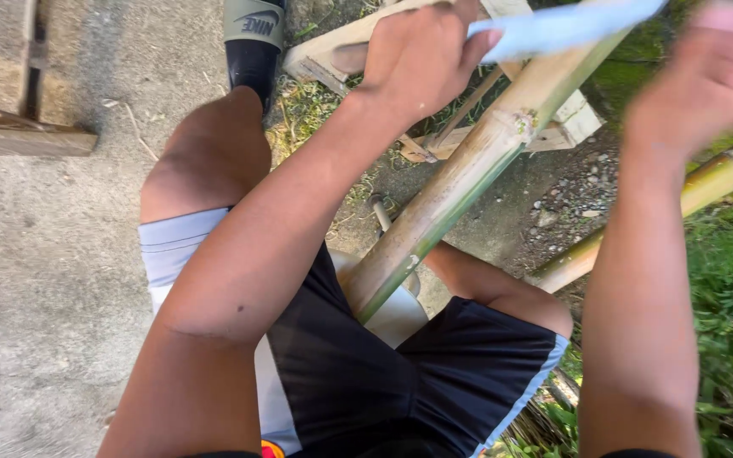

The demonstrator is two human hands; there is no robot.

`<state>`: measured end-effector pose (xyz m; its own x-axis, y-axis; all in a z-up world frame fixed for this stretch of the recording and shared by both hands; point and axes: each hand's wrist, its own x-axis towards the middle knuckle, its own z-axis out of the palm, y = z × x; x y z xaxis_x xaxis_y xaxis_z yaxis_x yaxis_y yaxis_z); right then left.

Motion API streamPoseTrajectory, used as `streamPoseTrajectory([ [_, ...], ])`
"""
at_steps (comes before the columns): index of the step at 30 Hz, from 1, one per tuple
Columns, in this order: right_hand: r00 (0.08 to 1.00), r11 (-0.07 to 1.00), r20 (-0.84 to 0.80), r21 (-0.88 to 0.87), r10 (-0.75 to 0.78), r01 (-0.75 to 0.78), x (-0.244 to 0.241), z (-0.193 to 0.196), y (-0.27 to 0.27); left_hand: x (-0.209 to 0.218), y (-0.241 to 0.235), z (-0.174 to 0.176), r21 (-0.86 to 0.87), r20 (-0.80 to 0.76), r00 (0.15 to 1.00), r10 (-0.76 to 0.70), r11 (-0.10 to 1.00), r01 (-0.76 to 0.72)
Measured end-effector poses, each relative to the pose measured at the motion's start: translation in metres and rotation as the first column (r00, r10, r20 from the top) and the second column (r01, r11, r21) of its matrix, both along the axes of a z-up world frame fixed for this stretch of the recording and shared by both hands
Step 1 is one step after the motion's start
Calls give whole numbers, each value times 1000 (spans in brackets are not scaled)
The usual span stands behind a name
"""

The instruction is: The person uses a knife and a scraping tool to carve and smooth a bamboo pole.

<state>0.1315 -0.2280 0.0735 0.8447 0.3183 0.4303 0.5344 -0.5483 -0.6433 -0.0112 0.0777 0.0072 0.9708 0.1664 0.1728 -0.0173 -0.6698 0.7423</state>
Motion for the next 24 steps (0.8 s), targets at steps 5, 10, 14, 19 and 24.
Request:
streamPoseTrajectory([
  [5, 933, 987, -359, 147, -9, 67, -178, -4, 82, -11, 22, -4, -386, -126, 975, 182, 896, -218],
  [10, 154, 962, -988, 52, 10, 270, -272, -124, 212, -25, 33, -47, -734, -365, 894, 260, 511, -448],
  [14, 125, 963, -991, -20, -55, 269, -275, -207, 280, -5, 24, -36, -825, -379, 871, 313, 312, -471],
  [19, 86, 972, -988, -107, -127, 209, -262, -310, 290, -15, -15, 36, -720, -320, 916, 243, 566, -402],
  [24, 50, 974, -985, -156, -166, 164, -250, -355, 304, -28, -20, 72, -607, -341, 940, 27, 757, -242],
])
